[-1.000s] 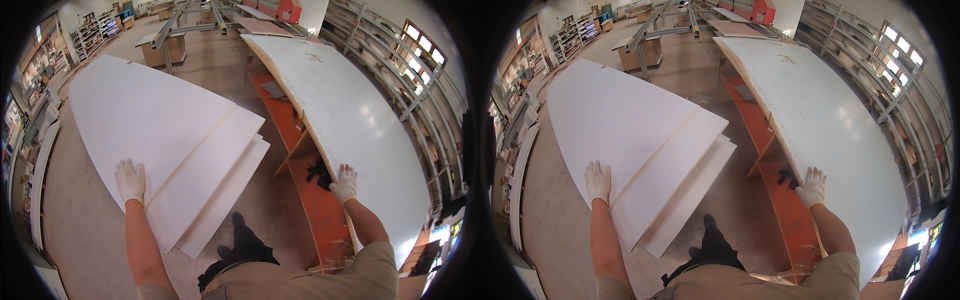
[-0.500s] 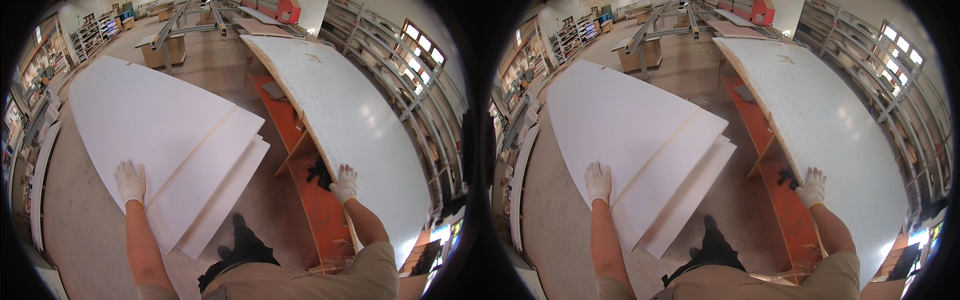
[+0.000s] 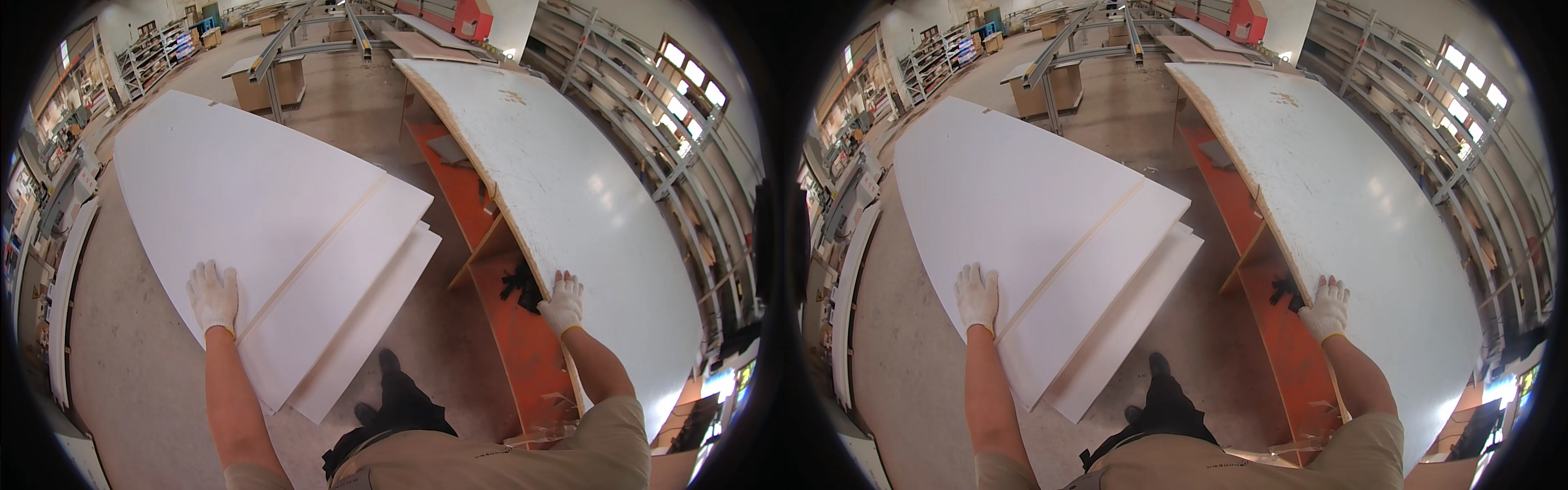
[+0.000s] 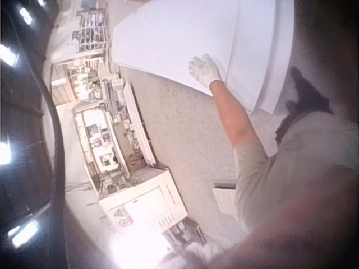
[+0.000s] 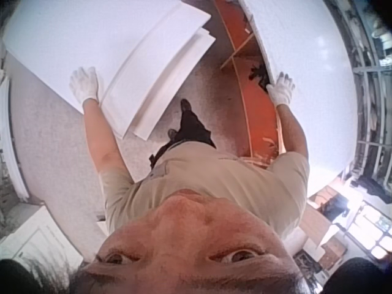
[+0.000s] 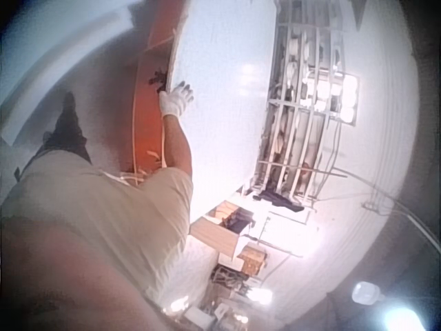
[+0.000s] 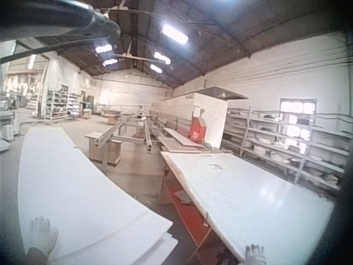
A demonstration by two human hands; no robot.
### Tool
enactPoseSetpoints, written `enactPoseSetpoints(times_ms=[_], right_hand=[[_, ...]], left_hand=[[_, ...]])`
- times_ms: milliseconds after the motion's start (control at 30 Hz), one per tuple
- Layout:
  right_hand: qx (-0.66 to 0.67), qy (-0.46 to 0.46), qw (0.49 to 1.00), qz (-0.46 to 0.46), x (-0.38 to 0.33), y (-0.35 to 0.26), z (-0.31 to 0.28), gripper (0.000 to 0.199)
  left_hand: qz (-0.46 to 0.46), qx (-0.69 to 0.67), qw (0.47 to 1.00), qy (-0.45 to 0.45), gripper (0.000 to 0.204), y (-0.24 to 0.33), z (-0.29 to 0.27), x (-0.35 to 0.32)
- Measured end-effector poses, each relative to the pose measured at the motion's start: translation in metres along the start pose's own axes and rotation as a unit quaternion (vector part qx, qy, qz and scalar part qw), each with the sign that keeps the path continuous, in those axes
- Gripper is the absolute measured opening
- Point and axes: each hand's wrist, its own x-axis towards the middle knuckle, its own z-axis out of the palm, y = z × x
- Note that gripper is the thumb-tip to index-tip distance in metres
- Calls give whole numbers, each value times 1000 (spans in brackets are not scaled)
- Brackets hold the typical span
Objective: The person repeatedly lifts large white panels from a workbench and stacks them on the floor. The person handles the panels one at a time, aligning them into a growing pile.
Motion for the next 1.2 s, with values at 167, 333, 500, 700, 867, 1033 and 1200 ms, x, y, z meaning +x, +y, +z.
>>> enactPoseSetpoints(times_ms=[167, 333, 500, 700, 867, 1033, 1200], right_hand=[[-5, -11, 1000, 3, 0, -1, -2, 102], [-8, -21, 1000, 12, -1, -2, -5, 102], [-7, -20, 1000, 8, 0, -2, -4, 103], [-5, -16, 1000, 7, 1, -1, -2, 103], [-3, -16, 1000, 10, 0, -2, -3, 103], [-3, -21, 1000, 14, -1, -4, -6, 103], [-3, -25, 1000, 9, -2, -5, -8, 103]], left_hand=[[9, -5, 1000, 12, 59, -1, 2, 0], [16, -1, 1000, 27, 58, -2, 4, 0], [8, -1, 1000, 17, 59, -1, 2, 0], [2, -9, 1000, -9, 61, 1, -3, 1], [-6, -8, 1000, -15, 62, 3, -5, 0], [-7, -10, 1000, -14, 62, 3, -5, 1], [-10, -6, 1000, -18, 62, 3, -6, 2]])
